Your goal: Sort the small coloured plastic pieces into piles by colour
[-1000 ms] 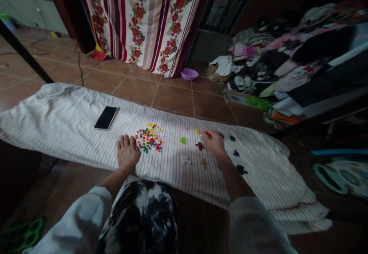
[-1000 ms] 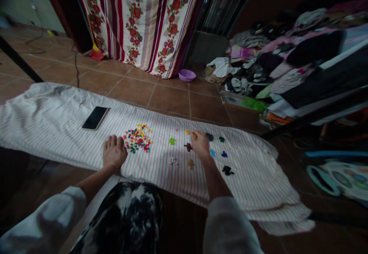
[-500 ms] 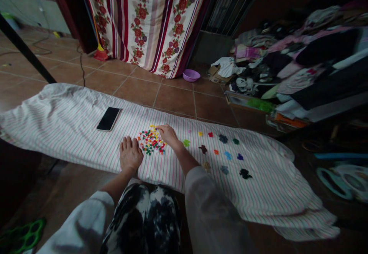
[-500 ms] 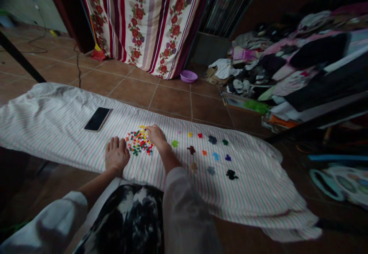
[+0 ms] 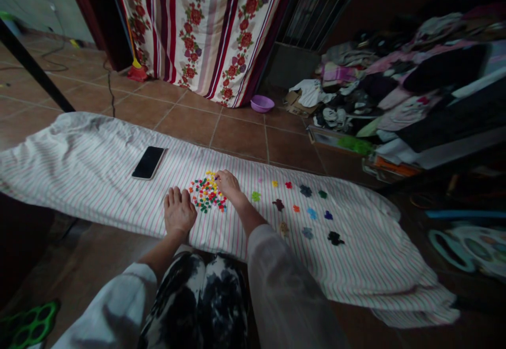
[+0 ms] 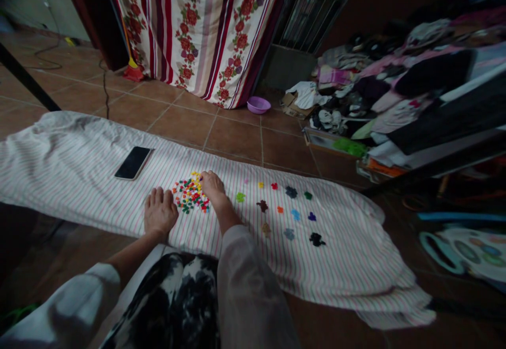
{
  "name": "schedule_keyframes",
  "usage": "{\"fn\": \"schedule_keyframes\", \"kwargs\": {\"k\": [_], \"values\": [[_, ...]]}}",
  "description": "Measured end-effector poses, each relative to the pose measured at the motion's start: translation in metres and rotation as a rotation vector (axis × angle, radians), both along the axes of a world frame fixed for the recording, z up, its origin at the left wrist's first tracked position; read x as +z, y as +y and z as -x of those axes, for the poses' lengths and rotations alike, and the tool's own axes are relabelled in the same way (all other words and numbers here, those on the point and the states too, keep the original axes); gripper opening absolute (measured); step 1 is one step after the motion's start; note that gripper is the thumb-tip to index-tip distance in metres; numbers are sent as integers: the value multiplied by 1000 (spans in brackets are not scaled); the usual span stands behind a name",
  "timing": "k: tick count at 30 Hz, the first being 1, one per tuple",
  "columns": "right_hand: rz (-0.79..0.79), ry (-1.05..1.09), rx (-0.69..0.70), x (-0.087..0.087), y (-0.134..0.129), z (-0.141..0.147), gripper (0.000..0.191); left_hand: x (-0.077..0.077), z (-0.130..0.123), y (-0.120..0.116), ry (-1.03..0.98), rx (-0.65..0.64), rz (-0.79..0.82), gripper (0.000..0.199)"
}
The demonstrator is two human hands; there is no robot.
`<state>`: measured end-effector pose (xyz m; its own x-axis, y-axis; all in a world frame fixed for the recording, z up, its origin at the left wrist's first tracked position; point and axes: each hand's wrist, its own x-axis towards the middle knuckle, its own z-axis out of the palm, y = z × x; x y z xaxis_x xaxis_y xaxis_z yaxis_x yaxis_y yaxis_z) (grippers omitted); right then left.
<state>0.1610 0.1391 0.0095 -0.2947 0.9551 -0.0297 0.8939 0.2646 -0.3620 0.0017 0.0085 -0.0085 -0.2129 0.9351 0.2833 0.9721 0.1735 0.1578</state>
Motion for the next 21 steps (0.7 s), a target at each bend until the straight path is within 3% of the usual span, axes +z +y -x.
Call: {"fn": "schedule_keyframes", "kwargs": {"k": [11, 21], "values": [[-77, 275, -35, -14, -9, -8, 21, -1, 0, -1, -67, -5, -4, 45], [-4, 582, -241, -22, -17, -26, 16, 1, 0, -1, -13, -8, 2, 44]]}}
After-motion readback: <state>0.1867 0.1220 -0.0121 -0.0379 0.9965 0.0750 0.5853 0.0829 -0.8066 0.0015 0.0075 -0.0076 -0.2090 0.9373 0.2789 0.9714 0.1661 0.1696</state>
